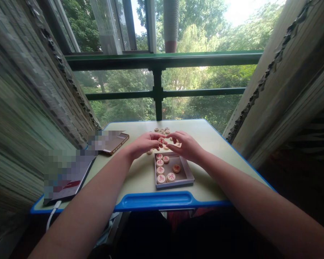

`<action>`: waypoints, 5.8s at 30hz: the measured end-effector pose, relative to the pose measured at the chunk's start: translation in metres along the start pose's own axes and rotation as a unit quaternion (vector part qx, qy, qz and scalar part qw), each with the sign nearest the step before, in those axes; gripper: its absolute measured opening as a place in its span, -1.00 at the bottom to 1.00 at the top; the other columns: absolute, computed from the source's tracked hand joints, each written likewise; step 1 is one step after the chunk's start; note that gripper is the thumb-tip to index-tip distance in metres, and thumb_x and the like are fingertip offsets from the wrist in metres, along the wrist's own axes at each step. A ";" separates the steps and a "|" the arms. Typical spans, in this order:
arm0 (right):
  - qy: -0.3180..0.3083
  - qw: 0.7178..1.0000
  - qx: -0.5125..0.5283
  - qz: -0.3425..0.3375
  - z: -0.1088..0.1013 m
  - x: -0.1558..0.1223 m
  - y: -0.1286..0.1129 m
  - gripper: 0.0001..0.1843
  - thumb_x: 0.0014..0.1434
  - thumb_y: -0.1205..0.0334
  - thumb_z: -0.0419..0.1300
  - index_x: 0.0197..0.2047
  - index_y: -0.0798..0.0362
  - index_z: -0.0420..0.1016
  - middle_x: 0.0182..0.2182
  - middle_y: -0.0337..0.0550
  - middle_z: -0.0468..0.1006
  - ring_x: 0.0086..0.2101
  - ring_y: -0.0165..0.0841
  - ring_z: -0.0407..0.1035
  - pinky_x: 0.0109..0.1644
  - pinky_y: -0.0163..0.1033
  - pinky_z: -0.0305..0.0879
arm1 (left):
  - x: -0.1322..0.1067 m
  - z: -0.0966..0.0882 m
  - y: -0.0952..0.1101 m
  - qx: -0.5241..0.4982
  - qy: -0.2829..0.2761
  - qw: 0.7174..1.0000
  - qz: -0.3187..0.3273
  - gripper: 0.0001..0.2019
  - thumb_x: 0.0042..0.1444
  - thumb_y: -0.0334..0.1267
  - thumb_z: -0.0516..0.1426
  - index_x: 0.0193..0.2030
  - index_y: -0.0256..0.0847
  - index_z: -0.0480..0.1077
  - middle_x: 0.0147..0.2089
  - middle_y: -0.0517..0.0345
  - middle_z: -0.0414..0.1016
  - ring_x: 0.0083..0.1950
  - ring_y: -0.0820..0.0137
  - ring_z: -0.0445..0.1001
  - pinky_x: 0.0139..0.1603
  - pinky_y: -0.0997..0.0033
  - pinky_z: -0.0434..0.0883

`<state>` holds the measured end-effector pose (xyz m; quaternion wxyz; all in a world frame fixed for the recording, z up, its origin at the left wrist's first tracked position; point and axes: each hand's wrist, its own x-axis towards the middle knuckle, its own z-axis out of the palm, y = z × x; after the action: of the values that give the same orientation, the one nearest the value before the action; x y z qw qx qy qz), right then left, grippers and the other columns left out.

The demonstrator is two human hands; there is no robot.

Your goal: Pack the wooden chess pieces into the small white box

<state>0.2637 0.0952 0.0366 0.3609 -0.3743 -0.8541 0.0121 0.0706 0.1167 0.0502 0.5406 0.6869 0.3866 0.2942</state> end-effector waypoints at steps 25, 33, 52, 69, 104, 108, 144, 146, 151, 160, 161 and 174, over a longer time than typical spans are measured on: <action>-0.193 0.976 0.074 0.064 -0.017 0.002 -0.004 -0.78 -0.02 0.15 0.24 -0.29 0.09 0.50 -0.47 -0.24 0.40 -0.46 -0.48 0.21 -0.39 -0.37 0.07 | -0.009 -0.013 0.008 0.260 -0.025 0.965 0.024 -0.66 -0.13 -0.11 0.18 -0.23 -0.28 0.52 -0.37 0.10 0.49 -0.40 0.44 0.35 -0.42 0.49 0.27; -0.259 0.963 0.058 0.056 -0.006 -0.001 -0.002 -0.70 0.01 0.05 0.22 -0.27 0.09 0.52 -0.49 -0.22 0.44 -0.47 -0.46 0.23 -0.42 -0.36 0.06 | -0.005 -0.009 0.000 0.285 -0.070 0.956 0.021 -0.68 -0.12 -0.10 0.19 -0.27 -0.27 0.54 -0.35 0.11 0.53 -0.30 0.39 0.41 -0.32 0.49 0.29; -0.247 0.967 0.025 0.053 -0.002 -0.001 -0.005 -0.69 -0.03 0.07 0.25 -0.24 0.06 0.48 -0.43 -0.19 0.46 -0.42 -0.41 0.27 -0.35 -0.33 0.11 | -0.001 -0.009 -0.004 0.263 -0.068 0.962 0.026 -0.69 -0.09 -0.22 0.12 -0.22 -0.33 0.50 -0.37 0.10 0.50 -0.35 0.42 0.38 -0.35 0.49 0.27; -0.229 0.972 0.004 0.045 0.003 -0.002 -0.003 -0.74 -0.04 0.12 0.24 -0.26 0.05 0.44 -0.42 -0.19 0.43 -0.40 -0.40 0.26 -0.34 -0.34 0.12 | -0.001 -0.009 -0.001 0.286 -0.094 0.954 0.008 -0.75 -0.11 -0.32 0.08 -0.32 -0.30 0.53 -0.39 0.13 0.55 -0.32 0.42 0.44 -0.33 0.55 0.31; -0.269 0.959 0.031 0.085 -0.004 0.001 -0.001 -0.73 -0.06 0.32 0.20 -0.21 0.07 0.46 -0.48 -0.28 0.36 -0.46 -0.46 0.20 -0.37 -0.37 0.08 | 0.000 -0.011 -0.005 0.262 -0.077 0.962 0.015 -0.72 -0.16 -0.31 0.10 -0.28 -0.33 0.51 -0.35 0.08 0.53 -0.31 0.37 0.42 -0.34 0.48 0.31; -0.274 0.957 0.033 0.086 -0.005 0.002 -0.001 -0.70 -0.07 0.32 0.20 -0.19 0.07 0.45 -0.47 -0.27 0.37 -0.46 -0.46 0.21 -0.37 -0.37 0.09 | 0.001 -0.012 -0.007 0.248 -0.076 0.966 0.008 -0.72 -0.17 -0.31 0.10 -0.28 -0.32 0.50 -0.35 0.10 0.52 -0.30 0.38 0.41 -0.32 0.48 0.30; -0.379 0.922 0.022 0.077 -0.025 0.000 -0.018 -0.79 -0.03 0.27 0.21 -0.28 0.03 0.59 -0.56 -0.28 0.43 -0.57 -0.52 0.19 -0.46 -0.39 0.06 | 0.005 -0.014 -0.016 0.228 -0.013 0.974 -0.002 -0.71 -0.17 -0.29 0.06 -0.29 -0.29 0.49 -0.43 0.19 0.44 -0.42 0.47 0.31 -0.43 0.51 0.21; -0.377 0.923 0.025 0.069 -0.026 0.000 -0.019 -0.78 -0.02 0.26 0.21 -0.26 0.03 0.59 -0.56 -0.27 0.42 -0.56 -0.52 0.19 -0.45 -0.39 0.06 | 0.006 -0.014 -0.016 0.230 -0.015 0.973 0.001 -0.72 -0.17 -0.29 0.06 -0.30 -0.29 0.49 -0.43 0.18 0.45 -0.41 0.47 0.31 -0.42 0.50 0.22; -0.375 0.923 0.043 0.068 -0.028 0.000 -0.019 -0.78 -0.01 0.27 0.21 -0.25 0.02 0.60 -0.52 -0.26 0.42 -0.54 -0.51 0.21 -0.43 -0.40 0.07 | 0.006 -0.014 -0.016 0.237 -0.019 0.971 0.003 -0.72 -0.16 -0.29 0.06 -0.29 -0.28 0.49 -0.42 0.18 0.45 -0.40 0.46 0.32 -0.40 0.49 0.23; -0.378 0.921 0.079 0.050 -0.023 -0.001 -0.018 -0.79 0.00 0.26 0.23 -0.25 0.04 0.61 -0.49 -0.23 0.47 -0.51 -0.50 0.23 -0.40 -0.39 0.10 | 0.005 -0.013 -0.015 0.227 -0.016 0.974 -0.001 -0.72 -0.17 -0.29 0.06 -0.30 -0.29 0.49 -0.43 0.18 0.44 -0.41 0.46 0.31 -0.40 0.48 0.23; -0.378 0.921 0.081 0.049 -0.022 -0.001 -0.017 -0.79 0.01 0.27 0.23 -0.25 0.05 0.61 -0.49 -0.23 0.47 -0.51 -0.50 0.24 -0.40 -0.39 0.11 | 0.005 -0.013 -0.015 0.227 -0.015 0.974 -0.003 -0.71 -0.17 -0.29 0.06 -0.30 -0.29 0.49 -0.44 0.18 0.43 -0.41 0.46 0.30 -0.40 0.48 0.22; -0.372 0.923 0.086 0.053 -0.026 0.000 -0.021 -0.80 0.00 0.27 0.21 -0.27 0.09 0.58 -0.52 -0.24 0.42 -0.51 -0.50 0.21 -0.41 -0.38 0.09 | 0.006 -0.014 -0.016 0.219 -0.020 0.975 -0.004 -0.71 -0.18 -0.29 0.06 -0.30 -0.30 0.49 -0.44 0.18 0.42 -0.42 0.47 0.29 -0.42 0.49 0.21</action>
<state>0.2670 0.0738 0.0624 0.0475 -0.3548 -0.9015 0.2431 0.0587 0.1304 0.0384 0.3860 0.7927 0.4336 0.1860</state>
